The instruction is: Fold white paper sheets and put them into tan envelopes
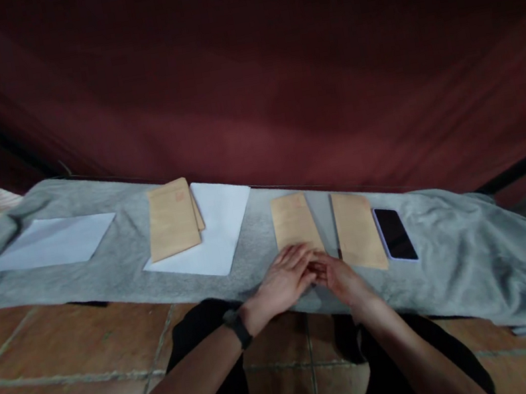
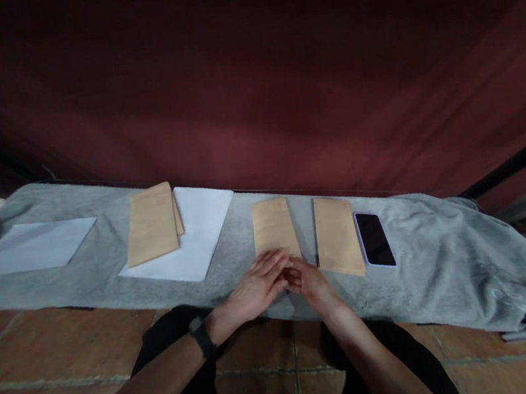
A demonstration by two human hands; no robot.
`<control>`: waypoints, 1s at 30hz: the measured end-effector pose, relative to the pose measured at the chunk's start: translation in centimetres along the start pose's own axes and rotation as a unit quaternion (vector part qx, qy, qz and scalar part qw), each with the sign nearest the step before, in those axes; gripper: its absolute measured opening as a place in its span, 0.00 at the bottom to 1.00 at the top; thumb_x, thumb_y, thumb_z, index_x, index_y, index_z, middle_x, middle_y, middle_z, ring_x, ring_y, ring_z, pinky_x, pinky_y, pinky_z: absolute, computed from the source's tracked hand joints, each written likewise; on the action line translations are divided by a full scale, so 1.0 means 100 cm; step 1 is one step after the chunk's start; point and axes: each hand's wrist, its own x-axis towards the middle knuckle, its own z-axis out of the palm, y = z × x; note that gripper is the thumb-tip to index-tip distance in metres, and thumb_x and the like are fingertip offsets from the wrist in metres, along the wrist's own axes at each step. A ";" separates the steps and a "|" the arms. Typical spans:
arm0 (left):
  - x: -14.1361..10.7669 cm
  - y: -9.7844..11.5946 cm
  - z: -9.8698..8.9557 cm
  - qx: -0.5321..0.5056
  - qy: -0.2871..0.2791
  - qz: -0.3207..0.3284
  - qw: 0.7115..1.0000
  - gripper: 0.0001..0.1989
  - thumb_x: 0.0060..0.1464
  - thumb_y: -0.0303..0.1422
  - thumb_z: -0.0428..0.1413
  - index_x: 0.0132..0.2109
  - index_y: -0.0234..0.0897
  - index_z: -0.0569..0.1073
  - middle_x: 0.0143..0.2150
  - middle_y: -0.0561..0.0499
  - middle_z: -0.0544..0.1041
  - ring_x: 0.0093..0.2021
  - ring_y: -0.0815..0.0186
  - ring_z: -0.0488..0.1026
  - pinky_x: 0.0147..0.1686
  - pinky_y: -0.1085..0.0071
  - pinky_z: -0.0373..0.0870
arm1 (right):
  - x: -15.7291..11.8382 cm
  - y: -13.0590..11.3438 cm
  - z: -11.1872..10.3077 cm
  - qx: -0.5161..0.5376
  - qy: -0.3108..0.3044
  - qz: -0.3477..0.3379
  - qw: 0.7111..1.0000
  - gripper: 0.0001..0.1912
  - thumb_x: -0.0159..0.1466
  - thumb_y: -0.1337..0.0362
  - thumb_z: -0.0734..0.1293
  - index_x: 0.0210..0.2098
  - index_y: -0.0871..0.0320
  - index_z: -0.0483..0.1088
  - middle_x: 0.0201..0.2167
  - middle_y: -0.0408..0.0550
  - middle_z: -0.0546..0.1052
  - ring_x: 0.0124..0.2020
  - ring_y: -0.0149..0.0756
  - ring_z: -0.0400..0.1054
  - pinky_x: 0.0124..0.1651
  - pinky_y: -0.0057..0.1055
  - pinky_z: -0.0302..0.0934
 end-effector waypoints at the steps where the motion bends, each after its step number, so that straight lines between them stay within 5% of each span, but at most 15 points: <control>1: -0.005 0.000 0.003 0.022 -0.024 0.012 0.999 0.27 0.67 0.43 0.52 0.69 0.43 0.64 0.73 0.44 0.61 0.74 0.55 0.55 0.73 0.53 0.45 | -0.002 -0.003 -0.003 -0.009 -0.008 0.017 1.000 0.13 0.64 0.54 0.67 0.38 0.57 0.76 0.35 0.52 0.84 0.36 0.42 0.79 0.42 0.40 0.74; 6: -0.019 -0.007 0.009 0.127 -0.086 0.026 0.988 0.37 0.65 0.49 0.53 0.74 0.38 0.54 0.76 0.40 0.53 0.76 0.55 0.48 0.74 0.56 0.38 | -0.016 -0.021 -0.022 -0.117 -0.030 0.077 0.990 0.19 0.65 0.51 0.67 0.38 0.62 0.79 0.35 0.58 0.84 0.31 0.42 0.78 0.36 0.38 0.73; 11: -0.018 -0.010 0.007 0.135 -0.085 0.035 0.987 0.38 0.64 0.50 0.55 0.73 0.37 0.54 0.75 0.39 0.54 0.76 0.54 0.48 0.74 0.55 0.37 | -0.011 -0.021 -0.023 -0.215 0.035 -0.117 0.969 0.26 0.62 0.40 0.68 0.41 0.57 0.80 0.41 0.56 0.83 0.39 0.45 0.78 0.49 0.46 0.72; 15: -0.020 -0.011 0.010 0.130 -0.069 0.052 0.988 0.41 0.63 0.50 0.57 0.74 0.36 0.54 0.75 0.37 0.53 0.76 0.52 0.47 0.74 0.54 0.38 | -0.005 -0.001 -0.013 -0.404 0.034 -0.260 0.876 0.27 0.72 0.44 0.58 0.59 0.52 0.72 0.61 0.53 0.75 0.64 0.44 0.66 0.69 0.50 0.56; 18: -0.022 -0.010 0.011 0.157 -0.066 0.058 0.984 0.44 0.62 0.51 0.57 0.74 0.30 0.52 0.75 0.32 0.51 0.76 0.51 0.45 0.74 0.54 0.38 | -0.006 0.017 -0.011 -0.567 -0.028 -0.319 0.759 0.28 0.76 0.52 0.50 0.70 0.54 0.59 0.70 0.55 0.63 0.72 0.42 0.54 0.73 0.53 0.46; 21: -0.025 -0.007 0.008 0.170 -0.071 0.053 0.981 0.45 0.63 0.51 0.55 0.74 0.28 0.49 0.75 0.31 0.49 0.76 0.51 0.43 0.74 0.54 0.37 | -0.009 0.030 -0.013 -0.664 -0.026 -0.352 0.659 0.30 0.76 0.55 0.49 0.75 0.57 0.46 0.74 0.56 0.54 0.75 0.42 0.47 0.74 0.52 0.43; 25: -0.029 -0.002 0.004 0.177 -0.083 0.038 0.980 0.45 0.63 0.51 0.55 0.75 0.33 0.46 0.76 0.35 0.47 0.76 0.51 0.42 0.74 0.53 0.36 | -0.011 0.038 -0.017 -0.709 0.017 -0.364 0.603 0.34 0.76 0.54 0.51 0.76 0.61 0.40 0.74 0.59 0.51 0.75 0.46 0.46 0.74 0.52 0.42; 30: -0.034 -0.003 0.002 0.188 -0.079 0.029 0.978 0.45 0.63 0.52 0.54 0.75 0.33 0.46 0.76 0.35 0.48 0.76 0.50 0.42 0.74 0.54 0.36 | -0.014 0.039 -0.018 -0.724 0.039 -0.367 0.583 0.35 0.76 0.52 0.52 0.75 0.63 0.42 0.74 0.61 0.51 0.74 0.50 0.47 0.73 0.53 0.45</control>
